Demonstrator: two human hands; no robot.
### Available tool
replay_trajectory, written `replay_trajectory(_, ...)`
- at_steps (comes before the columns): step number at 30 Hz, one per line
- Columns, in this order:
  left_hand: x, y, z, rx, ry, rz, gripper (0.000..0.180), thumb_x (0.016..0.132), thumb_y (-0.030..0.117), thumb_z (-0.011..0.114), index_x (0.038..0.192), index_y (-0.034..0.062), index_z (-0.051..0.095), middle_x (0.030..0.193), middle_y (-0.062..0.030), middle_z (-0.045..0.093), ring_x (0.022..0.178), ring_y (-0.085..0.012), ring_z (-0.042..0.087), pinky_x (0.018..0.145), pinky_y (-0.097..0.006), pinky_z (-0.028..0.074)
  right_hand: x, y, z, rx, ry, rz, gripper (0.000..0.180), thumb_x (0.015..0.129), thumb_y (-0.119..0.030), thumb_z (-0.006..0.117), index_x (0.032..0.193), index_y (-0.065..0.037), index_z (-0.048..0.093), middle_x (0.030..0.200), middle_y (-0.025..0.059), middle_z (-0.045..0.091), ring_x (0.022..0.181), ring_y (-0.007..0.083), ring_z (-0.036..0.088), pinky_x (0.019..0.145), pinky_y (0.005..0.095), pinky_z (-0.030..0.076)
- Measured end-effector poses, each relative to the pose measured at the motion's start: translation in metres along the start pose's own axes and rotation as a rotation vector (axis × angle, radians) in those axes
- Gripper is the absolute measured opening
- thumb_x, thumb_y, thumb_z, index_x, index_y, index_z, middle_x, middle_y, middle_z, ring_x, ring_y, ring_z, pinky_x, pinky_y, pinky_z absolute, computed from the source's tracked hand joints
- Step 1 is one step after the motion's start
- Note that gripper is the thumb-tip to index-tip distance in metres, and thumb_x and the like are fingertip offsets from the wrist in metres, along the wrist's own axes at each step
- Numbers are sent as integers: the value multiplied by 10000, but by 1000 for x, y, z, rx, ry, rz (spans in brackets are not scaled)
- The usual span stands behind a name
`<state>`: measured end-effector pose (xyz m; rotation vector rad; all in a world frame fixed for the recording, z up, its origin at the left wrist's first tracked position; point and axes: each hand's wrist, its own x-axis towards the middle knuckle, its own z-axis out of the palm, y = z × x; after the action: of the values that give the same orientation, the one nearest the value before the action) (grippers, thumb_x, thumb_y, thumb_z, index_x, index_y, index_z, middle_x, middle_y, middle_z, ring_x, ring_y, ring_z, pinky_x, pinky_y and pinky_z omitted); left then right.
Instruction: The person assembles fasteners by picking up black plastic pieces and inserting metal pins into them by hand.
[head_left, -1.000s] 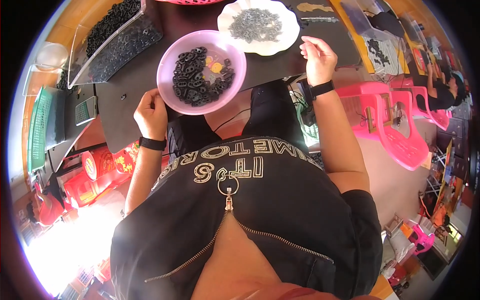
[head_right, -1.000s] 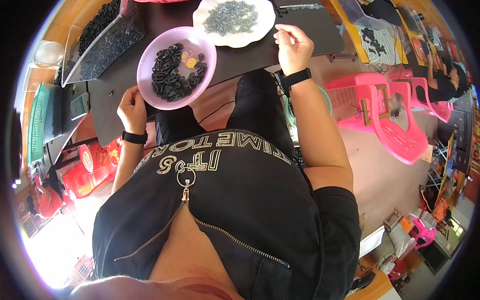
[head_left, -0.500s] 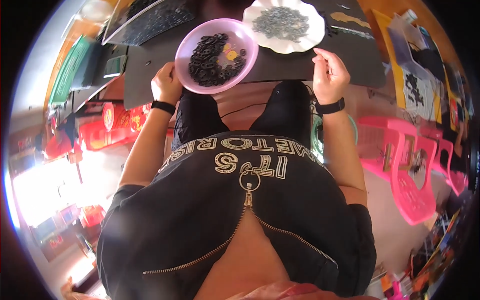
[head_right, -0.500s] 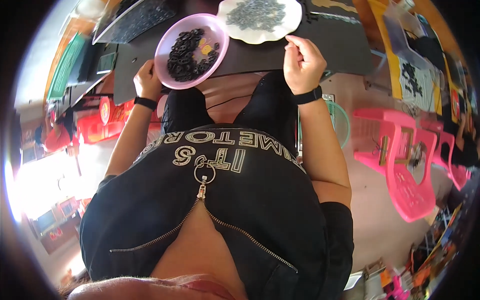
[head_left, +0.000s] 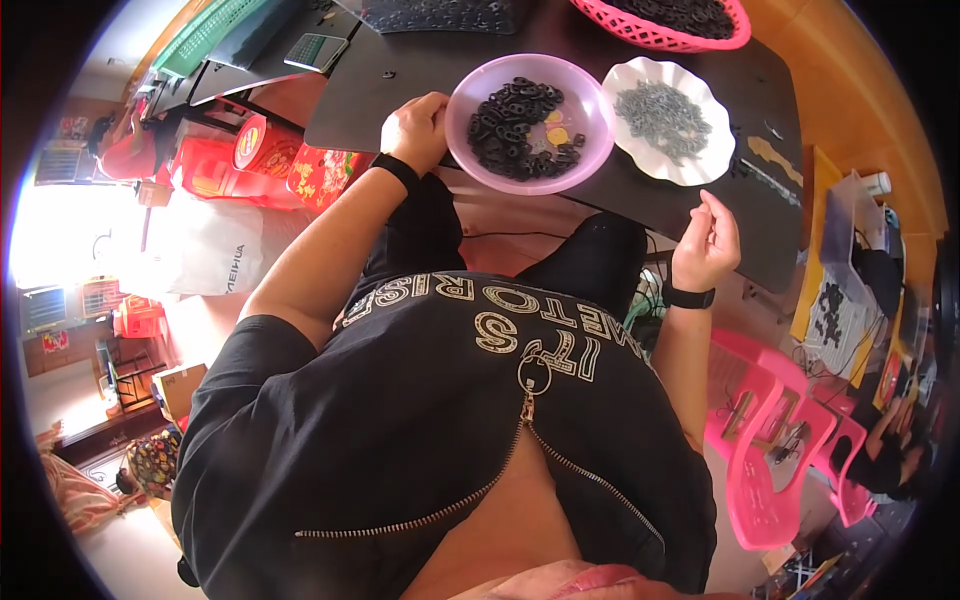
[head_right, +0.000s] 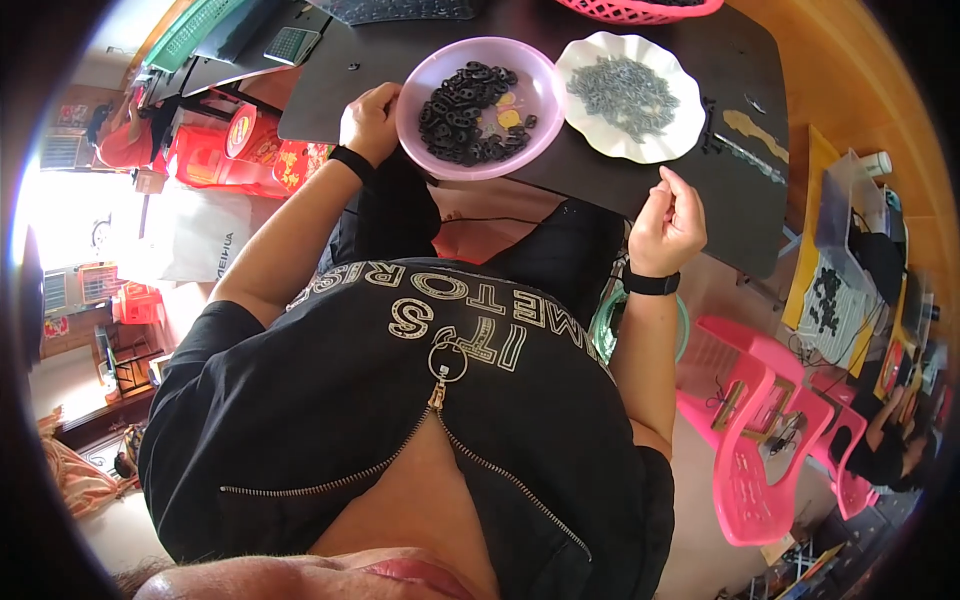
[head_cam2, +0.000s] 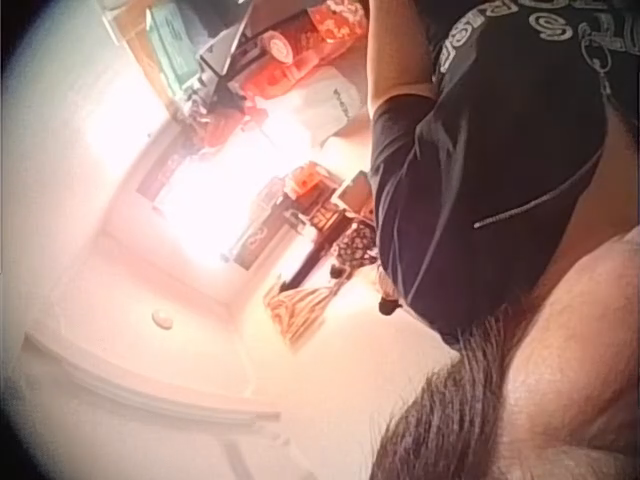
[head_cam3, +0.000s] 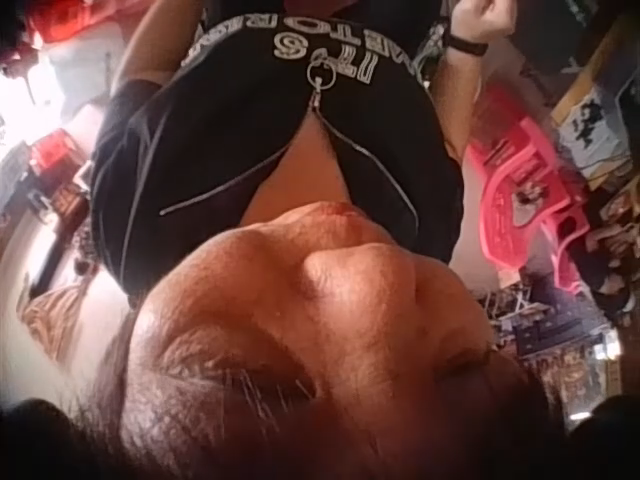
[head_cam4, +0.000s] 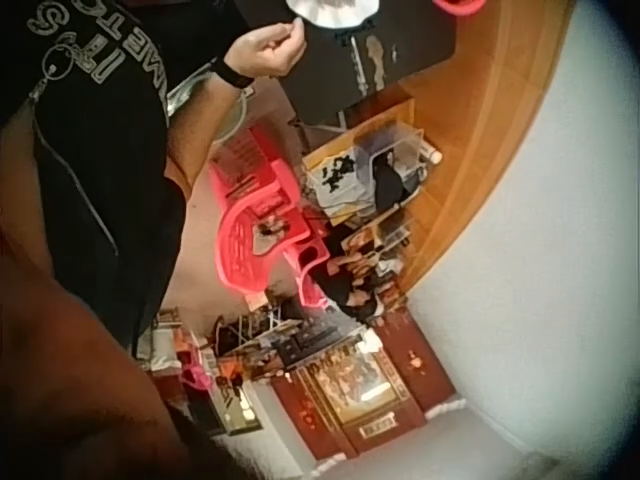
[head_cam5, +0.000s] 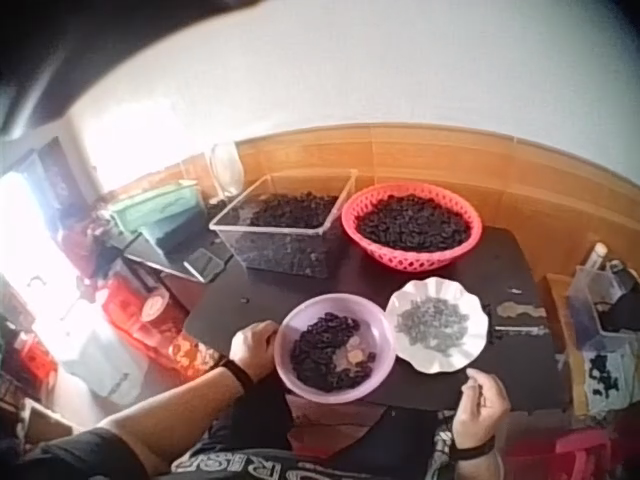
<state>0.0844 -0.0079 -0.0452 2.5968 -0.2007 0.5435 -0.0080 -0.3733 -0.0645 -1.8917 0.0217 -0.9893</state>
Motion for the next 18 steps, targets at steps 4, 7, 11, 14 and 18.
replay_trajectory(4,-1,4,-3,-18,10,19,161,857,232,574,885,106,671,851,-125,670,790,-332,645,695,-400,523,0,1,0,-43,-6,45,174,845,25,575,971,13,694,753,47,629,602,84,530,534,217,415)
replay_trajectory(7,-1,3,-4,-52,10,50,146,857,204,560,864,97,658,827,-125,662,783,-335,639,684,-407,519,0,-1,-1,-51,-37,87,182,847,29,572,984,17,692,815,56,648,666,92,570,596,214,457)
replay_trajectory(11,-2,1,-5,-135,13,87,124,835,164,552,852,95,654,818,-118,662,775,-329,636,678,-406,518,1,1,-2,-57,-59,124,187,851,27,567,995,20,687,859,52,659,712,91,584,640,214,470)
replay_trajectory(14,-3,-4,-7,-156,-2,123,126,844,143,579,905,79,669,838,-136,663,773,-332,643,677,-380,521,1,6,-3,-68,-59,146,185,858,20,566,999,17,686,853,42,659,713,85,582,643,210,466)
replay_trajectory(18,-5,-7,-5,-205,22,158,118,823,133,552,857,87,655,802,-105,663,770,-316,639,676,-408,518,1,5,2,-82,-37,191,174,863,2,576,996,13,687,816,28,654,693,71,570,636,207,457)
